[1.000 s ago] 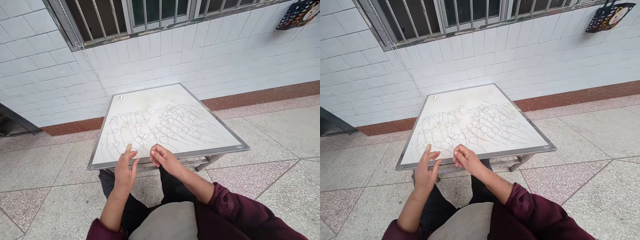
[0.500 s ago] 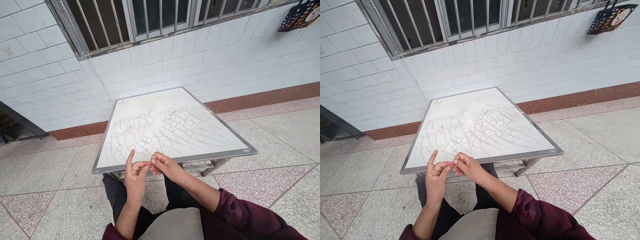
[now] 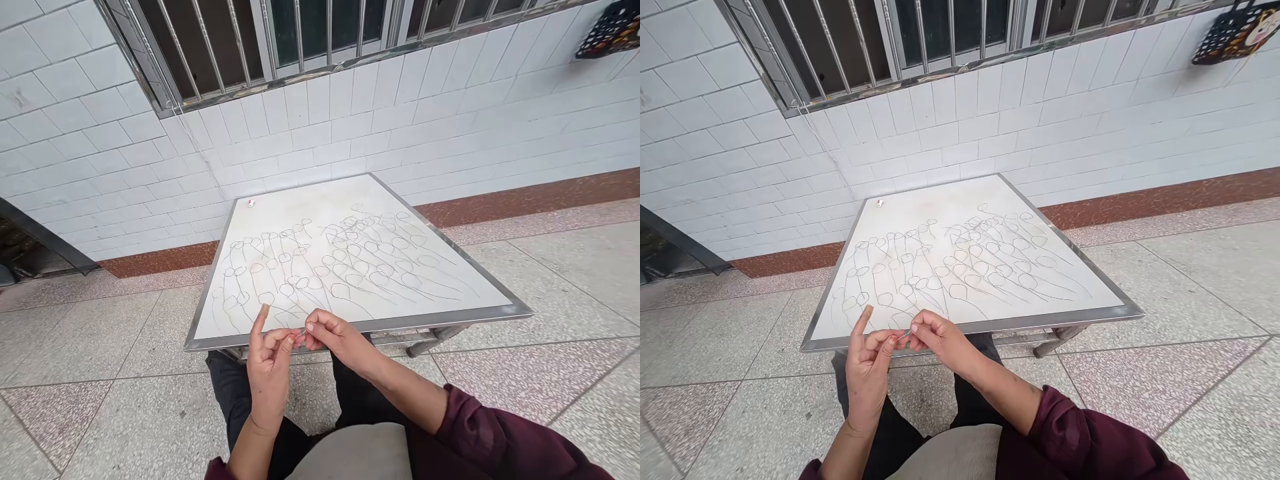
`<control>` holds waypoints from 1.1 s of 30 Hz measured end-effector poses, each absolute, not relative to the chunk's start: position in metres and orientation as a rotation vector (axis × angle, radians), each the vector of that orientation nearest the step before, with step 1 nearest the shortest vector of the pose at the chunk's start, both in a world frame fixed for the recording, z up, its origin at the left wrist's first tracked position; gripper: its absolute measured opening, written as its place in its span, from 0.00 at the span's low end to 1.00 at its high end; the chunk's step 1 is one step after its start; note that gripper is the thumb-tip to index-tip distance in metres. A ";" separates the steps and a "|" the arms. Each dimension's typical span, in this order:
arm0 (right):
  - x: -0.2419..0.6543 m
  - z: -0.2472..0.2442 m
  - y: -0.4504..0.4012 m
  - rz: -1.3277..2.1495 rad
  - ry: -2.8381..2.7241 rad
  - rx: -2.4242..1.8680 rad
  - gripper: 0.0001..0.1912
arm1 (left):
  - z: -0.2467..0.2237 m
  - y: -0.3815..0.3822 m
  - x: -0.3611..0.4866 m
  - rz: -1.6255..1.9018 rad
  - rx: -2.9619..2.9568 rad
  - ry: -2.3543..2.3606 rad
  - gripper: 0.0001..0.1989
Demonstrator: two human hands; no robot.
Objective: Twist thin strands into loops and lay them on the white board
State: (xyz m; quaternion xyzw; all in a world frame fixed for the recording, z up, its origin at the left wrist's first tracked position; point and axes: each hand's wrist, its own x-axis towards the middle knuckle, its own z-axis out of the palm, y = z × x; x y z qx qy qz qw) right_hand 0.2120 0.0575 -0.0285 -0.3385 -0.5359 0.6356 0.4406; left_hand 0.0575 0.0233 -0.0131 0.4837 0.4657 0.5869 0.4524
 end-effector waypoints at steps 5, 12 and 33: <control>0.213 -0.031 0.061 1.557 -1.375 -0.870 0.15 | -0.004 0.030 0.053 1.386 1.243 1.227 0.34; 0.213 -0.031 0.061 1.543 -1.303 -0.898 0.16 | -0.007 0.036 0.053 1.385 1.179 1.214 0.34; 0.208 -0.028 0.059 2.004 -0.713 -0.791 0.16 | -0.012 0.030 0.048 1.297 1.258 1.247 0.29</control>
